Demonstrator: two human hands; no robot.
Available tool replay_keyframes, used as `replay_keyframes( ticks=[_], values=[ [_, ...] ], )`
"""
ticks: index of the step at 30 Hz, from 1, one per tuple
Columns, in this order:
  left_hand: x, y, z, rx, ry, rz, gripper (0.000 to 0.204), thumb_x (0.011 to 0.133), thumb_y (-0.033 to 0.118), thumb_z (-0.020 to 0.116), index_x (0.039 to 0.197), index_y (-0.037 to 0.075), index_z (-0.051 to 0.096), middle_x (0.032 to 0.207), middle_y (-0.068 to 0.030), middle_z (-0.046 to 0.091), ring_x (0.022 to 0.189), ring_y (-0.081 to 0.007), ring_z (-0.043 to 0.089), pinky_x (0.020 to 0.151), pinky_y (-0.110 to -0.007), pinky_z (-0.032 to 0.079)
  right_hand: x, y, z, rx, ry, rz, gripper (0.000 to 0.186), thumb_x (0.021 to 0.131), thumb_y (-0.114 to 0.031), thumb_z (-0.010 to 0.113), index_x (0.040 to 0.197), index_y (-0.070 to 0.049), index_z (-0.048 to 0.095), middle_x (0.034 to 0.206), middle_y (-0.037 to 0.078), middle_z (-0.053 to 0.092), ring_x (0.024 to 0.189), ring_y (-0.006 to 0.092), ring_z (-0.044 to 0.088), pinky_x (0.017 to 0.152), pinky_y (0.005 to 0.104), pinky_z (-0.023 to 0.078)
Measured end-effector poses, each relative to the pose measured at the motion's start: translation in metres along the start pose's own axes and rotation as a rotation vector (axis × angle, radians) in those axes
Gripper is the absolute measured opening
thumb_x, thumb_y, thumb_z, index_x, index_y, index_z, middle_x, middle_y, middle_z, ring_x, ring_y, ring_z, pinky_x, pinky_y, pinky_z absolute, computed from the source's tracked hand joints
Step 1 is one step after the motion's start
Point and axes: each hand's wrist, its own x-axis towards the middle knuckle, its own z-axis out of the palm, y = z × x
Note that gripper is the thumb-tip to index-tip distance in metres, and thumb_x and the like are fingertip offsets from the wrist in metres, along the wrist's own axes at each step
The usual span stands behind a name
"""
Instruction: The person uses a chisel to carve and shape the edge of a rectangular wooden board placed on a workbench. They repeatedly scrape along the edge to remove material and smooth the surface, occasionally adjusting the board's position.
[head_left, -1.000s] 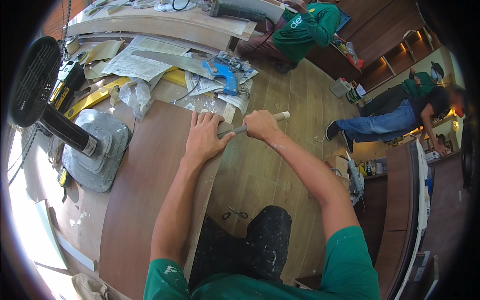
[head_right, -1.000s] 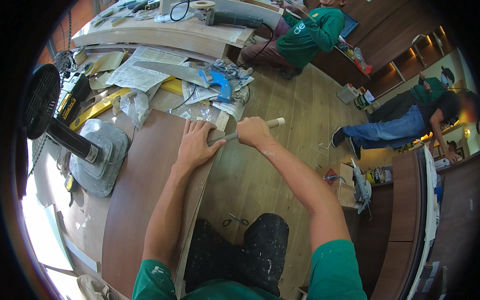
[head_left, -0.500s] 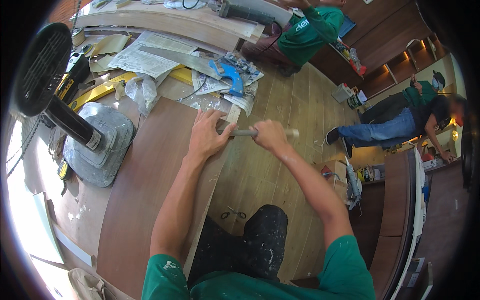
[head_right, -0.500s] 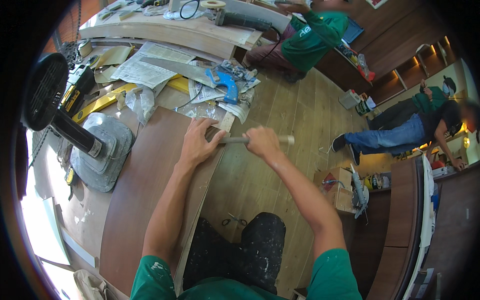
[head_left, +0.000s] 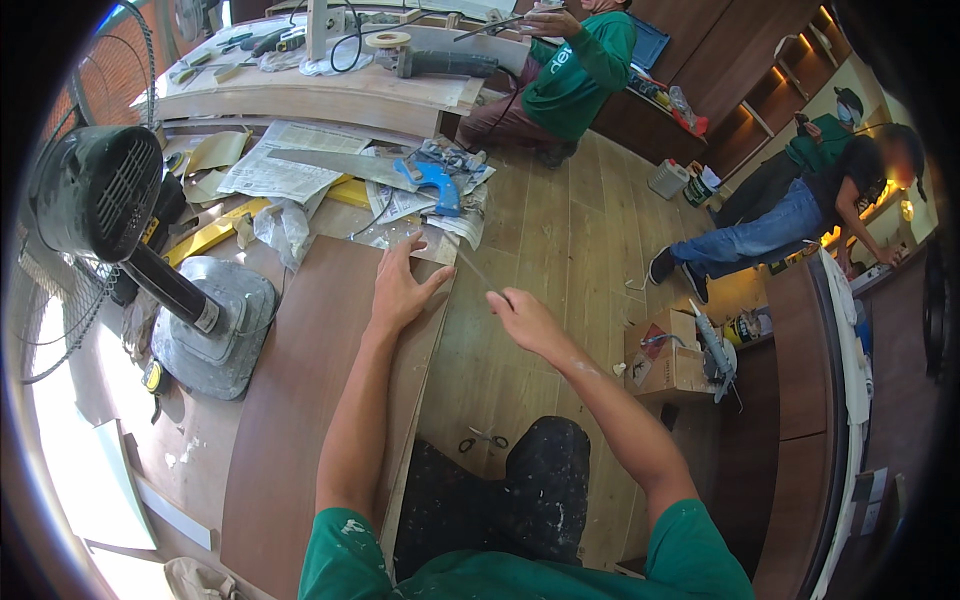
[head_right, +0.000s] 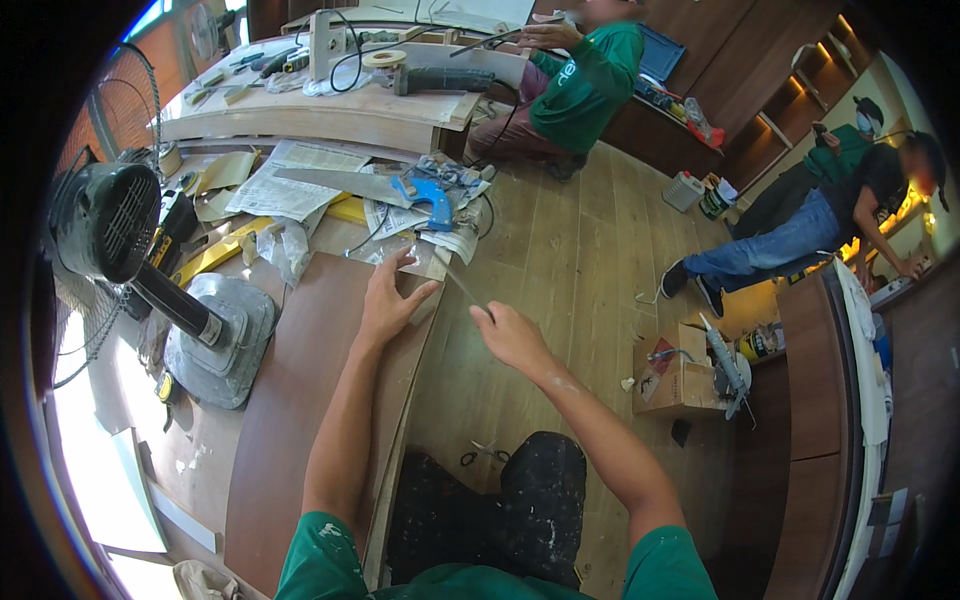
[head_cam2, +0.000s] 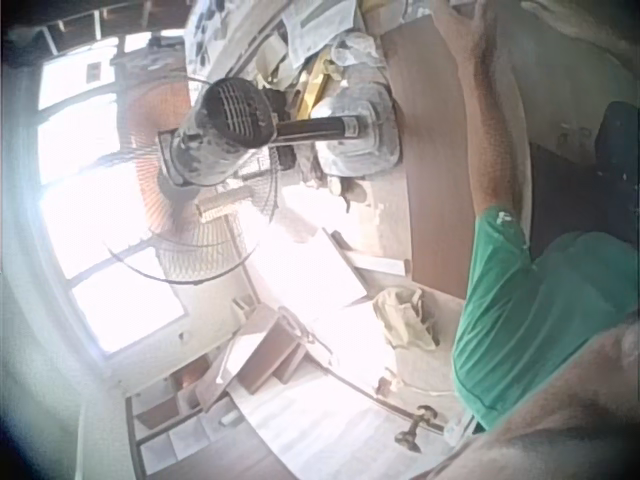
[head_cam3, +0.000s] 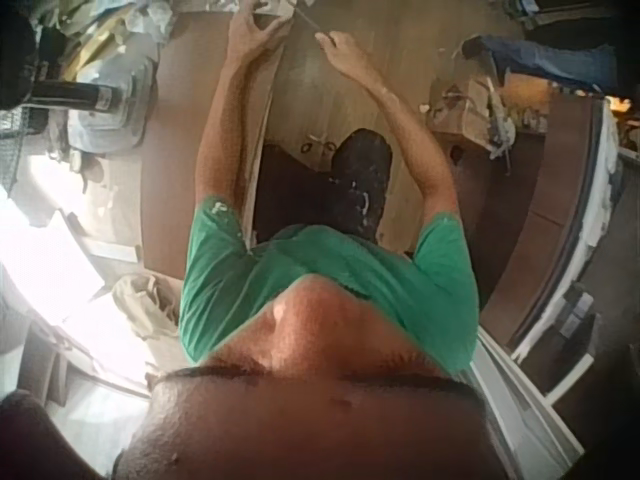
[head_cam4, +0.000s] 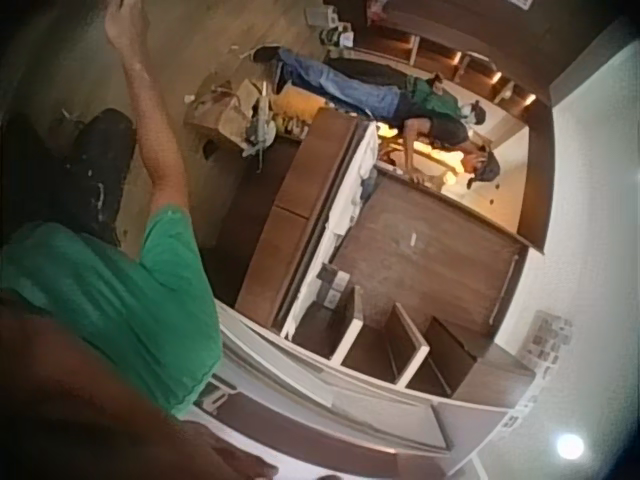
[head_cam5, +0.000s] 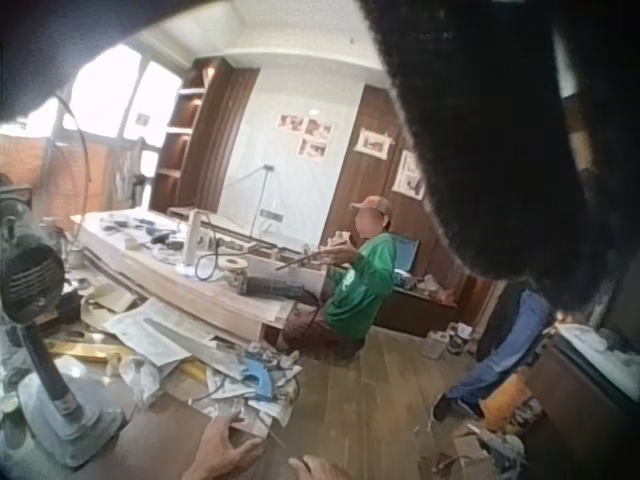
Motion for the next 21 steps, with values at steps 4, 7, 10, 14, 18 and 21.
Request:
replay_keyframes(
  ticks=[4, 7, 10, 14, 18, 21],
  values=[
    [0.001, 0.0, -0.008, -0.126, -0.049, -0.058, 0.097, 0.079, 0.053, 0.093, 0.155, 0.006, 0.055, 0.15, -0.0207, 0.06, 0.142, -0.0396, 0.055, 0.127, -0.053, 0.035, 0.009, -0.016, 0.012, -0.073, -0.025, -0.025, 0.05, 0.11, -0.046, 0.055, 0.102, 0.001, 0.068, 0.096, 0.028, 0.074, 0.095, 0.052, 0.07, 0.082, 0.0598, 0.052],
    [-0.002, -0.001, -0.001, 0.144, 0.041, 0.026, 0.099, 0.078, 0.055, 0.093, 0.154, 0.004, 0.055, 0.156, -0.0217, 0.055, 0.15, -0.0398, 0.048, 0.13, -0.056, 0.029, 0.022, -0.021, 0.012, -0.089, -0.074, -0.046, 0.051, 0.109, -0.046, 0.055, 0.101, 0.003, 0.069, 0.098, 0.03, 0.074, 0.096, 0.0521, 0.07, 0.084, 0.0605, 0.052],
    [-0.007, 0.0, 0.002, 0.318, 0.036, 0.029, 0.099, 0.078, 0.056, 0.091, 0.154, 0.003, 0.055, 0.158, -0.0221, 0.053, 0.155, -0.0392, 0.041, 0.132, -0.059, 0.023, 0.031, -0.02, 0.013, -0.141, -0.117, -0.06, 0.054, 0.107, -0.047, 0.056, 0.101, 0.004, 0.071, 0.099, 0.032, 0.074, 0.097, 0.0527, 0.07, 0.086, 0.0602, 0.053],
    [-0.005, -0.004, 0.0, 0.281, -0.028, -0.014, 0.099, 0.079, 0.057, 0.09, 0.154, 0.004, 0.055, 0.159, -0.0229, 0.051, 0.155, -0.0388, 0.04, 0.132, -0.061, 0.021, 0.039, -0.027, 0.014, -0.155, -0.136, -0.024, 0.057, 0.107, -0.047, 0.056, 0.095, 0.007, 0.069, 0.096, 0.033, 0.072, 0.094, 0.0529, 0.069, 0.084, 0.0586, 0.052],
    [-0.003, -0.005, 0.001, 0.297, -0.054, -0.002, 0.099, 0.079, 0.057, 0.09, 0.155, 0.004, 0.054, 0.161, -0.0234, 0.05, 0.155, -0.038, 0.042, 0.133, -0.059, 0.02, 0.038, -0.027, 0.02, -0.146, -0.121, -0.007, 0.059, 0.108, -0.047, 0.054, 0.092, 0.008, 0.068, 0.094, 0.034, 0.071, 0.092, 0.0532, 0.068, 0.082, 0.0587, 0.052],
    [-0.004, -0.008, 0.005, 0.315, -0.003, 0.011, 0.1, 0.078, 0.058, 0.09, 0.155, 0.003, 0.055, 0.159, -0.023, 0.051, 0.152, -0.0379, 0.045, 0.133, -0.057, 0.021, 0.037, -0.031, 0.021, -0.17, -0.1, -0.003, 0.059, 0.108, -0.047, 0.054, 0.093, 0.007, 0.069, 0.093, 0.035, 0.071, 0.092, 0.0535, 0.068, 0.082, 0.0594, 0.052]
  ],
)
